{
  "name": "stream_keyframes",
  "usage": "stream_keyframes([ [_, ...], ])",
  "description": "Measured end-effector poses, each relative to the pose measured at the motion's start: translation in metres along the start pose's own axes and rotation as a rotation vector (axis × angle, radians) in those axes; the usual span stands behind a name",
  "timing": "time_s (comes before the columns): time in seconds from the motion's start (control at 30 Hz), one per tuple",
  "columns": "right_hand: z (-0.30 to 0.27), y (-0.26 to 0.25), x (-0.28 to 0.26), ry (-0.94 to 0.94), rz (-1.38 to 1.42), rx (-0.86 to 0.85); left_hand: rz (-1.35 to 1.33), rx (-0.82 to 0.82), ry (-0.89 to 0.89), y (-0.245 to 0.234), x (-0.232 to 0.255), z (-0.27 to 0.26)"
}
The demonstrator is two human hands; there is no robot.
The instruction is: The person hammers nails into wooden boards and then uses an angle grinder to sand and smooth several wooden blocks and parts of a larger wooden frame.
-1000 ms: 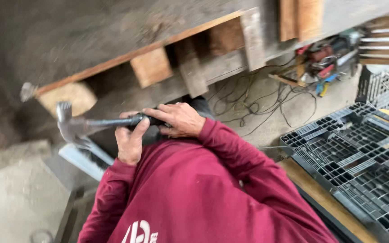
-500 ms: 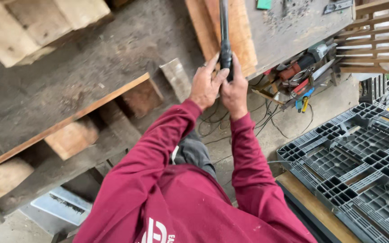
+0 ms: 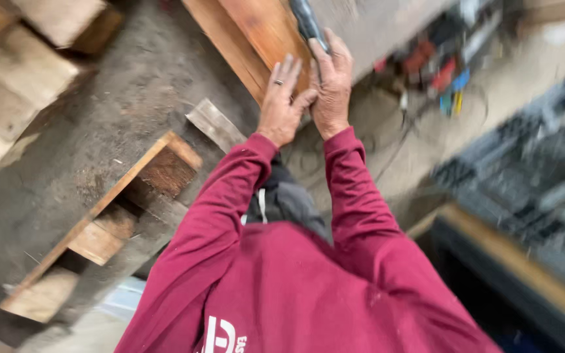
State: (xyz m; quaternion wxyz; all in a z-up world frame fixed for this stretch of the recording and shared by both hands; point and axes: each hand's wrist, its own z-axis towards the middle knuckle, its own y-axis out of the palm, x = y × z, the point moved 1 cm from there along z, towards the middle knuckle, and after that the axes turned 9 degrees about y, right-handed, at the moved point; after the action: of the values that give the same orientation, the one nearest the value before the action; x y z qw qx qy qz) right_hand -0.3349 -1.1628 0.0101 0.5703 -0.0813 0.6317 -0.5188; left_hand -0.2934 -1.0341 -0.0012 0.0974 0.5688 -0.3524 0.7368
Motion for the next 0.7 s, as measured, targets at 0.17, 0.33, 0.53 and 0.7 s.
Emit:
stream_keyframes([
  [0.17, -0.098, -0.048, -0.028, 0.165, 0.369, -0.165, -0.477, -0.049, -0.137, 0.012, 0.030, -0.078],
  [0.33, -0.176, -0.051, -0.028, 0.276, 0.227, -0.105, -0.627, -0.141, -0.300, 0.029, 0.037, -0.138],
  [0.53, -0.219, -0.049, 0.007, 0.518, 0.460, -0.098, -0.206, -0.328, -0.442, 0.059, 0.028, -0.152],
  [0.7, -0.187, -0.069, 0.086, 0.578, 0.482, -0.012, -0.261, -0.250, -0.246, 0.141, 0.027, -0.108],
])
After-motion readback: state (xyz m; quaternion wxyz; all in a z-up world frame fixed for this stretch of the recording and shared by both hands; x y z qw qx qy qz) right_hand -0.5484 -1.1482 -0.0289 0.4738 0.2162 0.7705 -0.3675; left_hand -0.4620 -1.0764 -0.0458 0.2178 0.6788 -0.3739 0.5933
